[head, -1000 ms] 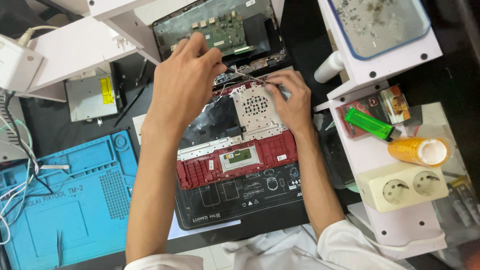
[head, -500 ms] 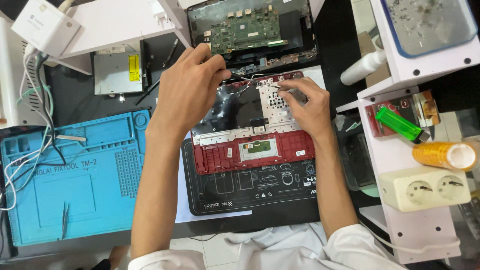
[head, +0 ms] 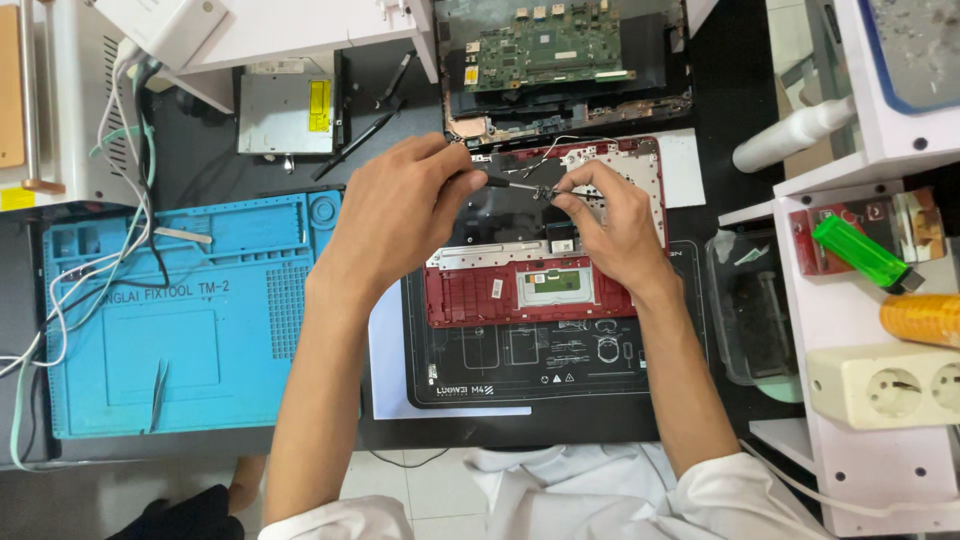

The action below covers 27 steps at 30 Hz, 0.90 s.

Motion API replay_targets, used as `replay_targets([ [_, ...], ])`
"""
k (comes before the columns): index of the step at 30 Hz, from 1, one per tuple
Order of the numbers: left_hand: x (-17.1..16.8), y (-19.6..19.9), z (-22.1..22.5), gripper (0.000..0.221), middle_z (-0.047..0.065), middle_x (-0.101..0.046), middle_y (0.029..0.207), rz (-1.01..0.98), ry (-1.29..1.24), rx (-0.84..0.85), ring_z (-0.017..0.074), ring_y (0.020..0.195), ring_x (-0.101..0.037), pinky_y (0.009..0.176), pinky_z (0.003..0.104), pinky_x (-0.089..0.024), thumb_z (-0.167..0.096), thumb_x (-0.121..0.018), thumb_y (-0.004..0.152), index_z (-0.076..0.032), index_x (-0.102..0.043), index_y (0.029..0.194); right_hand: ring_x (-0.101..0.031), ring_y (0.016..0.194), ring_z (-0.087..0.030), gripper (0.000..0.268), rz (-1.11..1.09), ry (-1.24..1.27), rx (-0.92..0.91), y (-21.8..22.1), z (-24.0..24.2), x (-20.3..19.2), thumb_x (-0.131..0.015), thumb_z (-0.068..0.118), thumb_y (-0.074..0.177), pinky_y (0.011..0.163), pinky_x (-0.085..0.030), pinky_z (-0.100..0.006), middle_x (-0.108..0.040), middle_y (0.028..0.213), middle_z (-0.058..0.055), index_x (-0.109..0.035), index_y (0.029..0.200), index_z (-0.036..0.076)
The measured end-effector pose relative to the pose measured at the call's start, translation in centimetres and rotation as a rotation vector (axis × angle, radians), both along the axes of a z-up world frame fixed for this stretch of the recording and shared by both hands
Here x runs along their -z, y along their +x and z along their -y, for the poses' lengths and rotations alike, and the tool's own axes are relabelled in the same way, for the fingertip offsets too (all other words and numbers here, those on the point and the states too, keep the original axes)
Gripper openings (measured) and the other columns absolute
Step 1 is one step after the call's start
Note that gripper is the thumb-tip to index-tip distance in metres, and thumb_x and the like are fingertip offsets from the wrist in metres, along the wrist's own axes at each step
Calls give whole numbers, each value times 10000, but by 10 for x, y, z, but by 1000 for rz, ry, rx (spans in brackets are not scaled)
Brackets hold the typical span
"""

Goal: The person assembles a disassembled laptop on a workbench. They connect internal cables, place the motherboard into the red chassis, and attach the screen assembly. The person then closes the laptop and presses the power button to test the device.

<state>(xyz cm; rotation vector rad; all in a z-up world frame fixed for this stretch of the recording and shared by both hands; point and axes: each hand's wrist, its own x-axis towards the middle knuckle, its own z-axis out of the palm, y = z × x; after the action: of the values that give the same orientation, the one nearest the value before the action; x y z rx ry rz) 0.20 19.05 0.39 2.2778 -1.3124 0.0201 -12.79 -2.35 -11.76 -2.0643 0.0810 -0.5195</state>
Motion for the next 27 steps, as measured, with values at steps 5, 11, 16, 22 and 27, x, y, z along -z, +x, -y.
replay_targets([
  [5, -14, 1, -18, 199, 108, -636, 850, -110, 54, -54, 351, 766, -632, 659, 478, -474, -240, -686, 989, -47, -724, 953, -727, 959, -187, 163, -23, 116, -51, 10, -10, -5, -770, 129, 986, 875, -577, -336, -735, 977, -70, -658, 1041, 24],
  [11, -24, 12, -36, 159, 100, -635, 865, -4, 83, -70, 346, 783, -633, 660, 463, -482, -217, -712, 994, -62, -739, 969, -710, 1047, -224, 432, -18, 82, -120, 27, -12, -12, -842, 171, 853, 966, -548, -373, -722, 1064, -95, -627, 1191, 7],
  [16, -32, 30, -59, 141, 102, -636, 891, 126, 131, -157, 341, 836, -644, 700, 467, -497, -199, -714, 1003, -65, -756, 986, -651, 1144, -310, 426, -94, -219, -149, 48, -19, -14, -833, 150, 870, 992, -524, -410, -695, 1168, -122, -655, 1240, 34],
  [22, -28, 49, -70, 159, 93, -661, 917, 241, 294, -196, 329, 888, -660, 713, 467, -508, -223, -721, 995, -77, -774, 959, -572, 1225, -338, 491, -27, -347, -290, 82, -46, -2, -751, 81, 872, 1015, -487, -456, -627, 1322, -113, -649, 1352, 51],
  [27, -18, 58, -69, 167, 84, -690, 955, 276, 324, -157, 311, 947, -670, 747, 458, -525, -222, -719, 987, -75, -773, 930, -568, 1234, -307, 370, -63, -406, -321, 91, -56, 11, -737, 83, 892, 1032, -461, -470, -643, 1312, -77, -701, 1260, 80],
])
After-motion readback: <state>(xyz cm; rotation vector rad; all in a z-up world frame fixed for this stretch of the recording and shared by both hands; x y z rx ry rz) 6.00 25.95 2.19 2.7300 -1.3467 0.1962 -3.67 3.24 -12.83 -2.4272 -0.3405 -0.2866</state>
